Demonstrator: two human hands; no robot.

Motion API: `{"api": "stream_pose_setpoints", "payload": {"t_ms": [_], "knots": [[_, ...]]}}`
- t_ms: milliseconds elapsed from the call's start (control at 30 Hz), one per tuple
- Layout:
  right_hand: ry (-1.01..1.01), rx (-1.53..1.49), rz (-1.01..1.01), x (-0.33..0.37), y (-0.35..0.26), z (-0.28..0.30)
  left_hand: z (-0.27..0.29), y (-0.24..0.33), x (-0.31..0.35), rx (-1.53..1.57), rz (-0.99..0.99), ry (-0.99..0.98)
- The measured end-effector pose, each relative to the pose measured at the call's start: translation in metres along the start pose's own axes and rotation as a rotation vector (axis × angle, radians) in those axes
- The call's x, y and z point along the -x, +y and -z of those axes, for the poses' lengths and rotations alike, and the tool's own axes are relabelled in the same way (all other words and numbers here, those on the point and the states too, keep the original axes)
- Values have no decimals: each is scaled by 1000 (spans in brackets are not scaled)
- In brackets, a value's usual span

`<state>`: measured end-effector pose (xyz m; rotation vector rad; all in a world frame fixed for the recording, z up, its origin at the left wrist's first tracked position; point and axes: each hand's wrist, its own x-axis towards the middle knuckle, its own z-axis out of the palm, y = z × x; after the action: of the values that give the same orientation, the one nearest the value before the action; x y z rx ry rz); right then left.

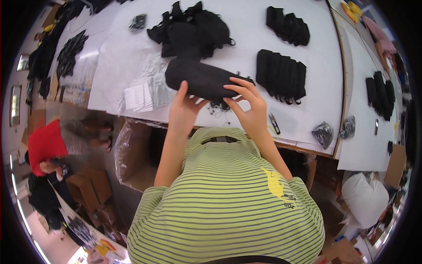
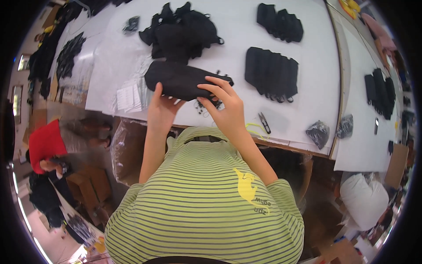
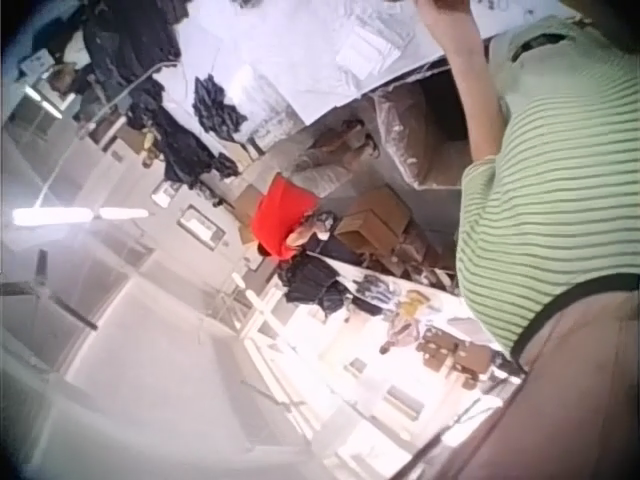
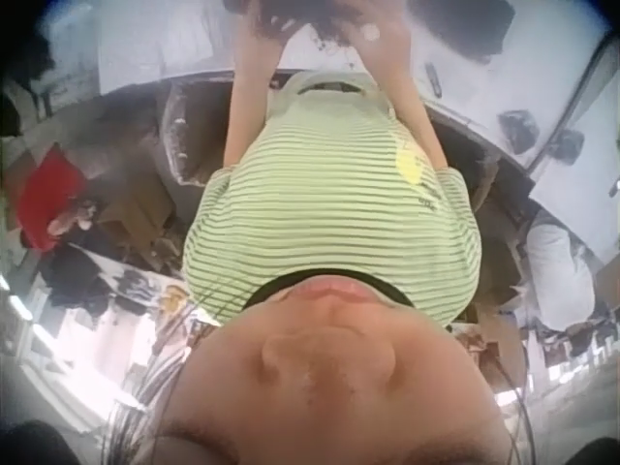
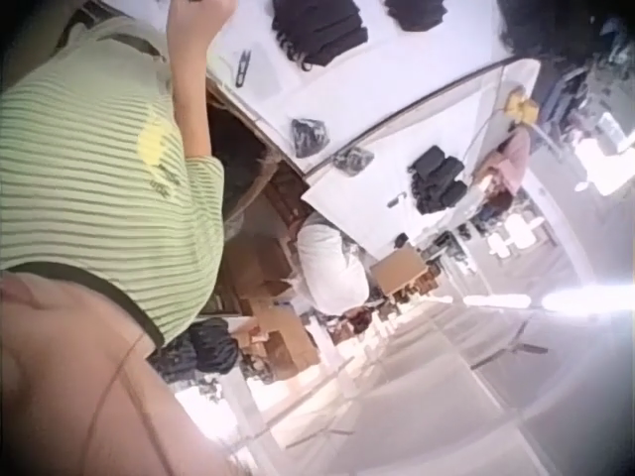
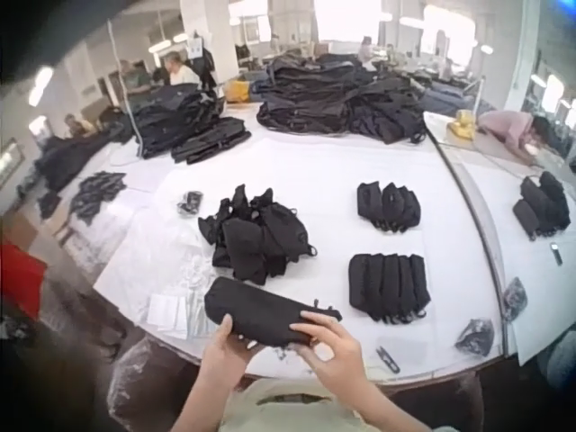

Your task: Inspecting and cleaning black sunglasses pouches and adding labels.

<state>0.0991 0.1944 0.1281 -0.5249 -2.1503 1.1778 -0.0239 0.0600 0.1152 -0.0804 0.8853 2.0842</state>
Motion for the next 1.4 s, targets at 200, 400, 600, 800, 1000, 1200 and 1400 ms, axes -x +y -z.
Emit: {"api": "stream_pose_setpoints", "payload": {"t_ms": [200,400,600,800,1000,1200,1400], "knots": [[-149,-498,-310,7,32,13,11,8,-15,-729,-524,-6],[70,-691,-433,10,55,25,-1,-17,-31,-726,-445,-121],[61,-480,-567,8,85,61,-21,-47,-55,-680,-385,-20],[376,-476,-468,6,97,66,-13,-72,-81,-575,-117,140],[155,247,-156,-9,109,89,-6,-88,-88,-412,227,210],[-2,433,5,-25,119,102,-2,-93,-82,-369,437,238],[-132,578,-39,-35,148,99,-1,-95,-72,-383,608,-23]]}}
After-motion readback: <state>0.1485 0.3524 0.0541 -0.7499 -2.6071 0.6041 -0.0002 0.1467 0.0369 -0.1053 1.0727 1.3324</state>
